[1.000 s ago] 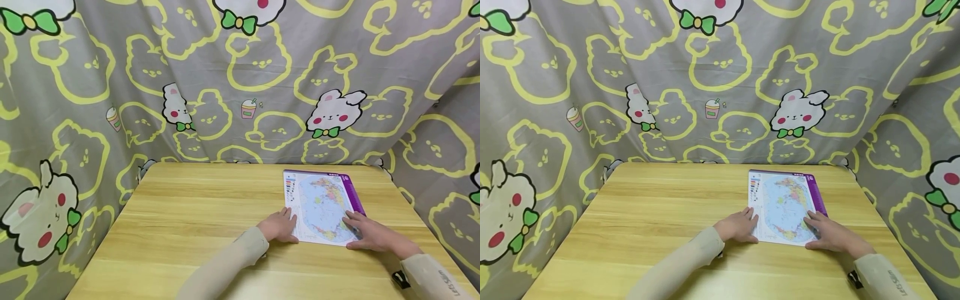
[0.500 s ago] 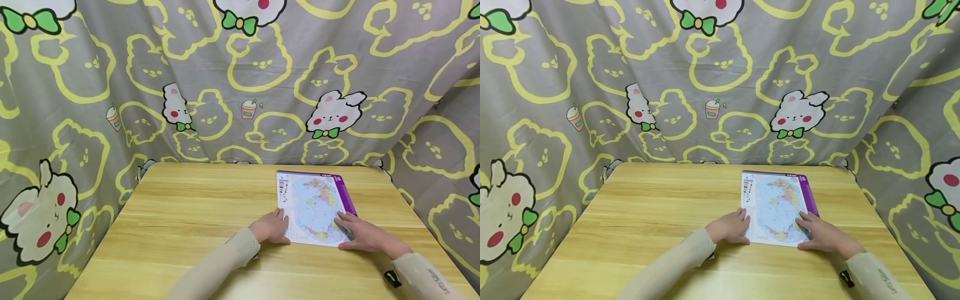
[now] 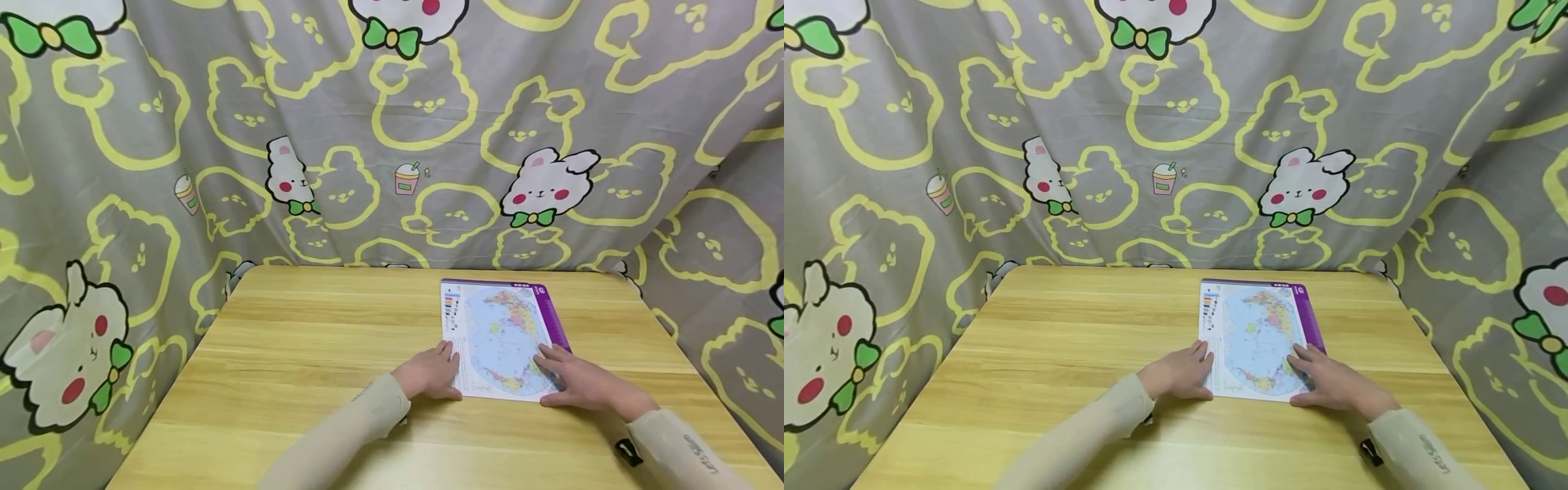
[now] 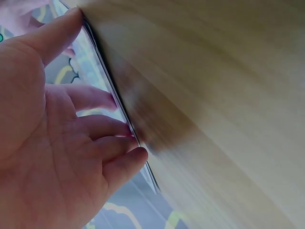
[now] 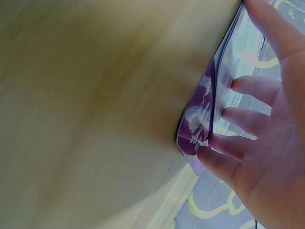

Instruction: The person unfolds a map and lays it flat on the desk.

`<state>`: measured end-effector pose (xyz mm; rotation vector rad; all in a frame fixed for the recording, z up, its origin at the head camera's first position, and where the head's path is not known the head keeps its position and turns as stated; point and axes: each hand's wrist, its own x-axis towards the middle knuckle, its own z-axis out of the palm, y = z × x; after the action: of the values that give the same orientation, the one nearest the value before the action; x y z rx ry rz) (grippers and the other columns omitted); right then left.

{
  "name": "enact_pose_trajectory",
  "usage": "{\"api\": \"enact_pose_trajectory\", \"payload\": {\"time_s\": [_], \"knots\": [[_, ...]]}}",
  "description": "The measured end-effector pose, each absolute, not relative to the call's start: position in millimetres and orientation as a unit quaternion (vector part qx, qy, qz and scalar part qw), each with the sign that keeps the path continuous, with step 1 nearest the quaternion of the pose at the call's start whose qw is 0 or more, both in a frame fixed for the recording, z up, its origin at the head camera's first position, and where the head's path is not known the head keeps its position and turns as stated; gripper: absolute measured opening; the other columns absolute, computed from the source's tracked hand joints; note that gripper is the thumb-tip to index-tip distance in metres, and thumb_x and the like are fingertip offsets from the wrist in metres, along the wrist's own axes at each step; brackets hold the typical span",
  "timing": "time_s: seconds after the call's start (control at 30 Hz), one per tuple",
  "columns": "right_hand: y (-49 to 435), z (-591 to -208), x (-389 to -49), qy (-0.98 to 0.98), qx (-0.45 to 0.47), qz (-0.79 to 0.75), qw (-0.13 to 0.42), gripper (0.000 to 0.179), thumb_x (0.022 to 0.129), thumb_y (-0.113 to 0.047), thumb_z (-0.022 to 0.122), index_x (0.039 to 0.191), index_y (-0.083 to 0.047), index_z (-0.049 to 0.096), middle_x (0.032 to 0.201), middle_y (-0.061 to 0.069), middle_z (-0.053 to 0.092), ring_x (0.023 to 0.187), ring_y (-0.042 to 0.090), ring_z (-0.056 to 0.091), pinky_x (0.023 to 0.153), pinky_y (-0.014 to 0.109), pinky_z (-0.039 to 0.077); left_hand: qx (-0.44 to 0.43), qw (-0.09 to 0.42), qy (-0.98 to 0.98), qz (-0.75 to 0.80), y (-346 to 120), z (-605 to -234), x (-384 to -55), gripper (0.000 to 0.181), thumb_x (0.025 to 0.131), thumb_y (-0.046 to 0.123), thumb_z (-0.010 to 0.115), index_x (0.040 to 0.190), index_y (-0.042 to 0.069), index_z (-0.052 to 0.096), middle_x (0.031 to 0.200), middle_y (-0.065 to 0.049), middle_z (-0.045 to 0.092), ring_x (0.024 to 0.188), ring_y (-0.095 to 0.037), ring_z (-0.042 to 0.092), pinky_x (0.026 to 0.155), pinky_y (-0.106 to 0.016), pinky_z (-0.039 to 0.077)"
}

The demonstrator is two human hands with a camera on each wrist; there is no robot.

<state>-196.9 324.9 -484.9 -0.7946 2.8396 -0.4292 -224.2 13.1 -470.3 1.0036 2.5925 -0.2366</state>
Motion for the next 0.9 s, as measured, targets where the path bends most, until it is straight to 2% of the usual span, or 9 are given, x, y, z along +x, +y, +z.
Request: {"api": "enact_pose_trajectory", "payload": {"time_s": [0.9], "knots": [[280,-483,-206,0.948,-0.278,-0.11,0.108,0.085,0.082,-0.062,0.06,0.139,0.0,0.045,0.148,0.024,0.03,0.134,0.048,0.023,0.101,0.06,0.031,0.346,0.17,0.92,-0.07,-35,-470,-226,0.08,0.089,0.057,0.053,0.148,0.006,0.031,0.154,-0.016,0.021,0.141,-0.026,0.019,0.112,-0.028,0.023]]}}
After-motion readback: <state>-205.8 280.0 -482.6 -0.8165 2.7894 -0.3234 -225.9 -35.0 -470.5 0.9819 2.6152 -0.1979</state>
